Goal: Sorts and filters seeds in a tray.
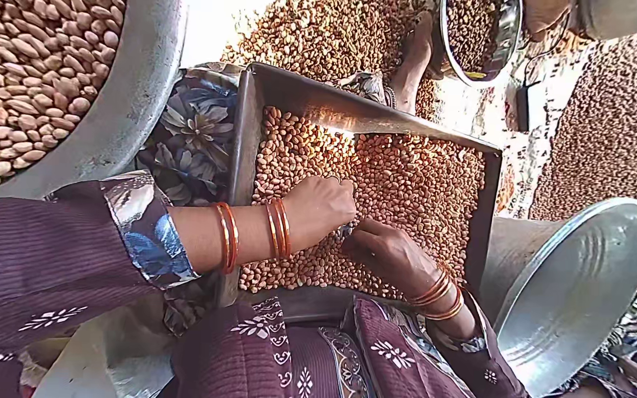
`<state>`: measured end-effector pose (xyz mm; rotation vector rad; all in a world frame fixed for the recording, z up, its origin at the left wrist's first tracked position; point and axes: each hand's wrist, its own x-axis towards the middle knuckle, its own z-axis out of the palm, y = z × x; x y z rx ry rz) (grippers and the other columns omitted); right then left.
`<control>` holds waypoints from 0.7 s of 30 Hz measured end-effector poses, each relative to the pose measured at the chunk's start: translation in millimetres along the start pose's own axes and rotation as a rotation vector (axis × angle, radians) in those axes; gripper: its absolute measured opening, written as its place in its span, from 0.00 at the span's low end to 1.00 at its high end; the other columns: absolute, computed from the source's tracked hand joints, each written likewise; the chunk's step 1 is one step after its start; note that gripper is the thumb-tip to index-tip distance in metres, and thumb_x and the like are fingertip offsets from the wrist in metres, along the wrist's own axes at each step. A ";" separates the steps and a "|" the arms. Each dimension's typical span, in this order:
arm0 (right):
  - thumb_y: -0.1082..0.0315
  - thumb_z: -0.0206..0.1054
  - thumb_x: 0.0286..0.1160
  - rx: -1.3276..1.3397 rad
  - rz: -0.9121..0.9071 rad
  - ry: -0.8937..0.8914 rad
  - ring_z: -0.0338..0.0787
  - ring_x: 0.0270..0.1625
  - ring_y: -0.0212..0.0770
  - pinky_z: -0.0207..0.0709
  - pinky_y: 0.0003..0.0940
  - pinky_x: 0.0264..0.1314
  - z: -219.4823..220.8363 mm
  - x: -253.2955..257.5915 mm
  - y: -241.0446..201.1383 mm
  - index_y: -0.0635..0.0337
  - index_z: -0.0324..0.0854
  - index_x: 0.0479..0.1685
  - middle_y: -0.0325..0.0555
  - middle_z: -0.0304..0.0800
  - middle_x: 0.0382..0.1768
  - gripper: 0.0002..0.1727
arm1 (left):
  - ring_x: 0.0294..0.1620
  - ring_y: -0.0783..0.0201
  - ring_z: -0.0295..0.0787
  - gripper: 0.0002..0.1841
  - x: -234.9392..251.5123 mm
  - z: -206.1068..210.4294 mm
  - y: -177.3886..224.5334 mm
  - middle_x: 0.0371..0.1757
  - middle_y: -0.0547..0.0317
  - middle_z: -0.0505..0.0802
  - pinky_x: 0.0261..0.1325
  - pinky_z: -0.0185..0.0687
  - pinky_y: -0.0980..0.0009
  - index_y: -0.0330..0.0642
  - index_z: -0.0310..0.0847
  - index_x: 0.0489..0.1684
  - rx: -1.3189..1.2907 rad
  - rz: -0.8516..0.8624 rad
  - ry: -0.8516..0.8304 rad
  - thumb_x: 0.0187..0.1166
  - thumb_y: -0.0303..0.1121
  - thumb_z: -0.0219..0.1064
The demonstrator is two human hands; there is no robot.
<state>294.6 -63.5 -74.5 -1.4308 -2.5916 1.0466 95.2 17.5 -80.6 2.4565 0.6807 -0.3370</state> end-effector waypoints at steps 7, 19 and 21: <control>0.71 0.63 0.82 -0.241 -0.047 0.021 0.94 0.40 0.51 0.88 0.38 0.39 11.4 -8.0 -15.3 0.60 0.90 0.40 0.52 0.91 0.36 0.10 | 0.27 0.70 0.74 0.12 4.7 -23.8 -3.5 0.28 0.63 0.80 0.33 0.70 0.71 0.43 0.82 0.35 -0.963 -0.154 0.025 0.88 0.39 0.62; 0.73 0.61 0.79 -0.319 -0.144 0.039 0.91 0.34 0.51 0.85 0.37 0.32 21.6 -12.2 -12.1 0.63 0.85 0.37 0.53 0.87 0.32 0.07 | 0.36 0.71 0.84 0.12 6.1 -20.4 3.9 0.37 0.60 0.83 0.45 0.83 0.76 0.39 0.77 0.44 -1.683 -0.400 -0.124 0.93 0.32 0.49; 0.71 0.62 0.77 -0.282 -0.106 0.080 0.91 0.30 0.49 0.85 0.37 0.29 16.8 -10.1 -13.4 0.63 0.85 0.34 0.52 0.87 0.30 0.08 | 0.39 0.69 0.85 0.12 6.1 -15.5 5.8 0.40 0.55 0.85 0.48 0.83 0.74 0.34 0.80 0.49 -1.556 -0.366 -0.119 0.93 0.32 0.52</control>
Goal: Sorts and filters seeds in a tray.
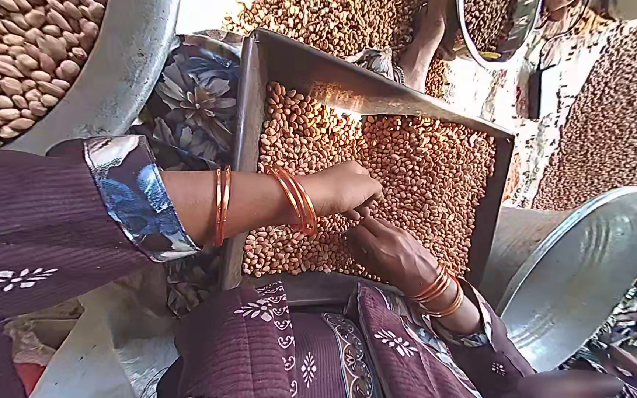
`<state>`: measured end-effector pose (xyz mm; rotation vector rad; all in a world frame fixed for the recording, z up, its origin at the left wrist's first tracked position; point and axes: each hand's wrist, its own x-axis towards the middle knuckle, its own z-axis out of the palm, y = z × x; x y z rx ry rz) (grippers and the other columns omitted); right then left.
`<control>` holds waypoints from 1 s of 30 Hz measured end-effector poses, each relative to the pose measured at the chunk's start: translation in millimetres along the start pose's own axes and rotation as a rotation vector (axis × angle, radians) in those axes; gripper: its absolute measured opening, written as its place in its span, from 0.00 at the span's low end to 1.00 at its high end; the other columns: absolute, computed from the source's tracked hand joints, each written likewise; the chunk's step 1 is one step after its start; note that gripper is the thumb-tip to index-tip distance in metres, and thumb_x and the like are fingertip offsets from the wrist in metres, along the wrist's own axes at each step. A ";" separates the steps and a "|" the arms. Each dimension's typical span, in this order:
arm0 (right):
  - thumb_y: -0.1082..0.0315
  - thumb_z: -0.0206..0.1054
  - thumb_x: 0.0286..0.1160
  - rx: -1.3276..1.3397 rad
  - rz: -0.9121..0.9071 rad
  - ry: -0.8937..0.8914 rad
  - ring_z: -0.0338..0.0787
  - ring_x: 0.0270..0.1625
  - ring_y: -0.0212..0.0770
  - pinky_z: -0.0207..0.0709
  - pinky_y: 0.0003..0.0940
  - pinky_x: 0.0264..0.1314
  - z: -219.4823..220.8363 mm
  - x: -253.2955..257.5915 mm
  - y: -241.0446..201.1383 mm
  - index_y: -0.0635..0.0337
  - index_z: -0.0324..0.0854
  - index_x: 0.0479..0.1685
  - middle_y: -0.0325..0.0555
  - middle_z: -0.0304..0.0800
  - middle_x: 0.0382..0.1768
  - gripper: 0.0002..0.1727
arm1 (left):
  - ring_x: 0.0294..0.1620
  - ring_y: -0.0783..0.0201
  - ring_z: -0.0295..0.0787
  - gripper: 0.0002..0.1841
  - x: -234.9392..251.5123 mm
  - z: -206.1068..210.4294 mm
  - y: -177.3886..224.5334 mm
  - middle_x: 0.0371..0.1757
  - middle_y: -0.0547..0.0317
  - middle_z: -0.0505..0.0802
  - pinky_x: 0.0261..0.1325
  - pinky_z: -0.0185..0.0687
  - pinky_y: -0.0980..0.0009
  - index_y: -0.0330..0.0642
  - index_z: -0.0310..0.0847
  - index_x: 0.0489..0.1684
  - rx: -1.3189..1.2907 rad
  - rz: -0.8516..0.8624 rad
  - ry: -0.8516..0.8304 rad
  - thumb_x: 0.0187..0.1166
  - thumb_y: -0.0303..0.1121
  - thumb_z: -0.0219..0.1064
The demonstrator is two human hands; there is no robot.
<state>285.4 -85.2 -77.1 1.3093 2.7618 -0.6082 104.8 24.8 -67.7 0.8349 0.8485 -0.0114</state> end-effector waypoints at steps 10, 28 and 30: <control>0.53 0.70 0.77 0.053 0.393 -0.033 0.93 0.27 0.44 0.86 0.39 0.27 -52.8 -10.6 -18.0 0.61 0.85 0.53 0.50 0.94 0.38 0.20 | 0.31 0.72 0.83 0.15 -2.1 3.4 3.3 0.33 0.62 0.83 0.39 0.80 0.77 0.39 0.79 0.47 -0.240 -0.084 0.045 0.95 0.34 0.47; 0.64 0.68 0.80 0.027 0.547 -0.280 0.92 0.37 0.61 0.85 0.58 0.38 -30.3 20.1 -10.6 0.68 0.85 0.45 0.61 0.89 0.41 0.13 | 0.21 0.78 0.76 0.14 -25.2 -27.1 51.4 0.33 0.64 0.86 0.20 0.66 0.87 0.43 0.84 0.53 -0.267 0.156 0.215 0.93 0.31 0.49; 0.65 0.64 0.83 0.207 0.367 -0.418 0.94 0.41 0.56 0.87 0.51 0.43 -25.3 24.3 -22.0 0.66 0.86 0.48 0.58 0.91 0.44 0.13 | 0.22 0.79 0.77 0.13 -25.6 -26.9 51.8 0.32 0.64 0.85 0.22 0.68 0.88 0.41 0.83 0.53 -0.265 0.165 0.205 0.93 0.29 0.49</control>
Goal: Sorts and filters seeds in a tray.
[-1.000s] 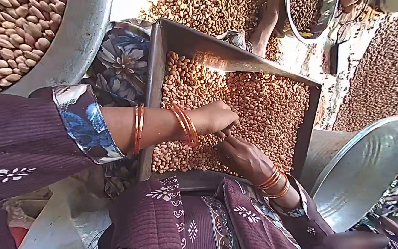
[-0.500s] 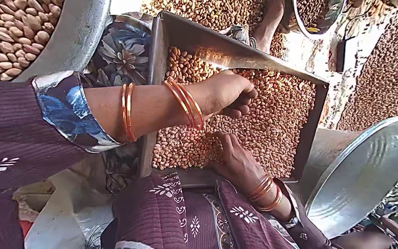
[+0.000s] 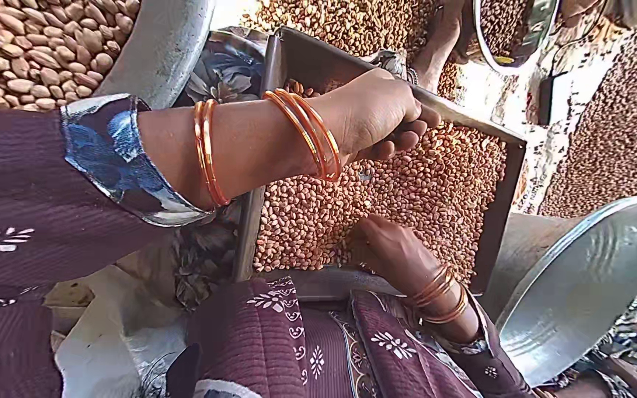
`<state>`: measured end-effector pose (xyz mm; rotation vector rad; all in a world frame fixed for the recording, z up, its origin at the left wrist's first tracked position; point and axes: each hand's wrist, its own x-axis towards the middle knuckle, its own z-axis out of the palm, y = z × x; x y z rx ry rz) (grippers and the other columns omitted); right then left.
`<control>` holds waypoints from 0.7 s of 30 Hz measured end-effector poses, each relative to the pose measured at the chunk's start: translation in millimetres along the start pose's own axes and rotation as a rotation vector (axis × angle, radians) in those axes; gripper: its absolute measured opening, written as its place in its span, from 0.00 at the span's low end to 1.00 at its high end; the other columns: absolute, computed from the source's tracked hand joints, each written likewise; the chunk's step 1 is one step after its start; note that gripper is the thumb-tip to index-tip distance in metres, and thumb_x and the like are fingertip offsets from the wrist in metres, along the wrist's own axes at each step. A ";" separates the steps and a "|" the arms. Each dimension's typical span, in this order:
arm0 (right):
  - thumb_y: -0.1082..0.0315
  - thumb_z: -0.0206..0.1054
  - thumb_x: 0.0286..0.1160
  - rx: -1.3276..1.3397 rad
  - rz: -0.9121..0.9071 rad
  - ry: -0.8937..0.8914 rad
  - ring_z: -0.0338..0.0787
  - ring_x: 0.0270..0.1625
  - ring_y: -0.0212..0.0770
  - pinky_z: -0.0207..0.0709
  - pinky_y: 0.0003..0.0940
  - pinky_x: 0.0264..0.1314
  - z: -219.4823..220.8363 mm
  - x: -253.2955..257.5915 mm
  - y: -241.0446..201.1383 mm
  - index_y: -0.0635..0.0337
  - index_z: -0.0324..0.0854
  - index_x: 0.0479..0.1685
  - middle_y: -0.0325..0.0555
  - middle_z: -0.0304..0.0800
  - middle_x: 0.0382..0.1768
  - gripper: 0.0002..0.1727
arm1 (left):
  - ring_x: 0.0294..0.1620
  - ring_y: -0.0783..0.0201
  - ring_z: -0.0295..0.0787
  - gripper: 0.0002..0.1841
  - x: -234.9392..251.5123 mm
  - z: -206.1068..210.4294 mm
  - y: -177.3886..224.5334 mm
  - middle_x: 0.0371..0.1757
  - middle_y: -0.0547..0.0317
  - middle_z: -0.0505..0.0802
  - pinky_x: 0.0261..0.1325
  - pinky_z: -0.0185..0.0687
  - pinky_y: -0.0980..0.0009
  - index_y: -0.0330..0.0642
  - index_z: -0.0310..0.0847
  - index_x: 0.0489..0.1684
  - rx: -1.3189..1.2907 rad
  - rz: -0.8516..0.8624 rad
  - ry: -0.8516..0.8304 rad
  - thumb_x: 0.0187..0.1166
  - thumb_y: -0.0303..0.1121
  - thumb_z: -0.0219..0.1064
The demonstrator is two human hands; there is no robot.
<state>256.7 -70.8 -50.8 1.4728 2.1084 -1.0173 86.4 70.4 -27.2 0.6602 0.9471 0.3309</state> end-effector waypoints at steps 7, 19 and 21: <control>0.72 0.65 0.79 0.127 -0.402 0.466 0.91 0.36 0.36 0.85 0.27 0.36 -23.6 19.4 -13.3 0.59 0.90 0.51 0.48 0.91 0.46 0.10 | 0.25 0.77 0.79 0.12 2.1 -2.6 -1.0 0.33 0.64 0.85 0.26 0.72 0.86 0.43 0.84 0.47 0.016 0.040 0.000 0.91 0.29 0.51; 0.69 0.64 0.81 -0.079 -0.442 0.439 0.92 0.38 0.47 0.84 0.39 0.32 -7.0 67.9 -27.6 0.53 0.92 0.46 0.47 0.90 0.40 0.09 | 0.24 0.75 0.75 0.11 2.0 -5.3 4.5 0.29 0.66 0.80 0.23 0.65 0.84 0.46 0.84 0.44 0.102 0.063 0.036 0.91 0.33 0.54; 0.68 0.64 0.81 -0.060 -0.473 0.415 0.91 0.38 0.45 0.83 0.37 0.32 -9.5 64.6 -27.0 0.52 0.93 0.46 0.46 0.89 0.39 0.10 | 0.25 0.74 0.76 0.12 1.8 -5.7 4.5 0.29 0.66 0.80 0.24 0.66 0.83 0.45 0.85 0.45 0.110 0.073 0.033 0.91 0.33 0.54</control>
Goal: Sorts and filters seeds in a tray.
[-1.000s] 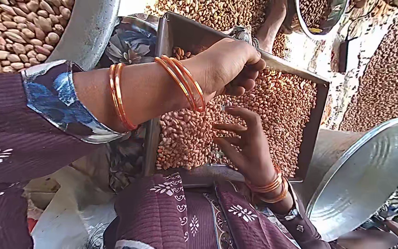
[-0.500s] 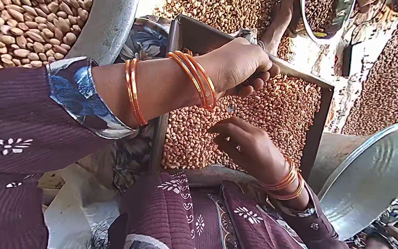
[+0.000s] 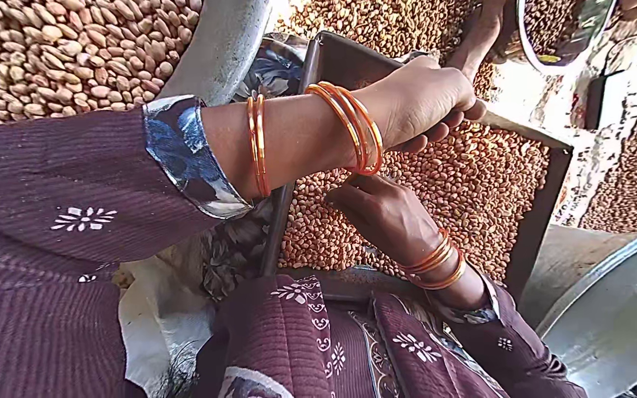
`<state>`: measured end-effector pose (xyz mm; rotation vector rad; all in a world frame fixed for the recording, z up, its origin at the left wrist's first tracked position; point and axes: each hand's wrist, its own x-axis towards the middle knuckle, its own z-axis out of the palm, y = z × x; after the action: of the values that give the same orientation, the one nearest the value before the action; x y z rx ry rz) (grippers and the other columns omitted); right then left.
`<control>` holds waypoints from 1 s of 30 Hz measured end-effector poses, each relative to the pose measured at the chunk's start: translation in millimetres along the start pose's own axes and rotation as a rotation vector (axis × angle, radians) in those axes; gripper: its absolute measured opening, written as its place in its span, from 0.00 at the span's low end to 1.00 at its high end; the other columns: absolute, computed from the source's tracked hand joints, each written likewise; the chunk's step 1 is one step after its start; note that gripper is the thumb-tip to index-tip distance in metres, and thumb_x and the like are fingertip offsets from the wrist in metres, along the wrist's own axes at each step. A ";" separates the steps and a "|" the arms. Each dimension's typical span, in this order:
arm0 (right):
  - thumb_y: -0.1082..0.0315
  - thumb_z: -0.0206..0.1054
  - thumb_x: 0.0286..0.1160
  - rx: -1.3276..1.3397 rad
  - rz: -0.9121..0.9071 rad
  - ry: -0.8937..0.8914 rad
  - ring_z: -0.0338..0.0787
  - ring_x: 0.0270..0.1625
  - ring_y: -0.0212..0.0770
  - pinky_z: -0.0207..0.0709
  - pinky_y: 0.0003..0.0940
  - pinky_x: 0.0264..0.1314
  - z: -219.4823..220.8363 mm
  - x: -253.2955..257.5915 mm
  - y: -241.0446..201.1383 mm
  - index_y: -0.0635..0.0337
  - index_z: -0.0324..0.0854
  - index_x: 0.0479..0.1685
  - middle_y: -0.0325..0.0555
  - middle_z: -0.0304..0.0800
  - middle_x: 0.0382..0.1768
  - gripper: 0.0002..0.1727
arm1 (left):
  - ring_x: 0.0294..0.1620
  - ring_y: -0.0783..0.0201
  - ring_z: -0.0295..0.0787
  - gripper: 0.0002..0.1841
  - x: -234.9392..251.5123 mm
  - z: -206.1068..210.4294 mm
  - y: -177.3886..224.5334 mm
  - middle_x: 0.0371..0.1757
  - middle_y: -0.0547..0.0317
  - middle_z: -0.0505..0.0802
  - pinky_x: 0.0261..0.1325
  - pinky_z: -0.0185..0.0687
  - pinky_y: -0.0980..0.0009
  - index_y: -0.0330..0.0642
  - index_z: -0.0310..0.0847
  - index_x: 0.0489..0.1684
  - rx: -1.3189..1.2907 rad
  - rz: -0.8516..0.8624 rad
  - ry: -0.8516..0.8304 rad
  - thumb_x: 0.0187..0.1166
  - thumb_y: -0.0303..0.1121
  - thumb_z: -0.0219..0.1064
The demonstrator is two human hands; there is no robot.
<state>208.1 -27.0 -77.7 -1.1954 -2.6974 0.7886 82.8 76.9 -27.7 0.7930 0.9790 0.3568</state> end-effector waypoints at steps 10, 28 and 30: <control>0.71 0.67 0.78 0.169 -0.142 -0.110 0.91 0.39 0.43 0.83 0.36 0.31 20.3 -9.6 -12.3 0.52 0.92 0.38 0.45 0.89 0.38 0.08 | 0.23 0.75 0.76 0.11 0.8 -0.3 -2.2 0.27 0.66 0.79 0.23 0.68 0.84 0.45 0.83 0.44 0.029 0.024 -0.012 0.91 0.33 0.53; 0.65 0.67 0.80 0.100 -0.073 -0.064 0.90 0.39 0.43 0.83 0.34 0.30 19.3 -26.3 -3.4 0.54 0.90 0.37 0.47 0.87 0.41 0.08 | 0.23 0.76 0.75 0.12 1.5 0.3 -4.4 0.28 0.66 0.80 0.23 0.67 0.85 0.45 0.83 0.42 0.025 0.021 -0.029 0.92 0.33 0.53; 0.68 0.64 0.79 0.149 -0.075 -0.034 0.89 0.33 0.42 0.81 0.33 0.27 17.8 -23.4 -8.4 0.56 0.90 0.40 0.46 0.86 0.36 0.08 | 0.24 0.76 0.76 0.12 1.5 1.0 -4.7 0.27 0.67 0.81 0.24 0.67 0.84 0.45 0.83 0.41 0.027 0.019 -0.028 0.91 0.33 0.53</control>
<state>213.7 -55.9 -86.0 -1.0509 -2.6387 0.9871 84.1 74.2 -31.8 0.8302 0.9520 0.3480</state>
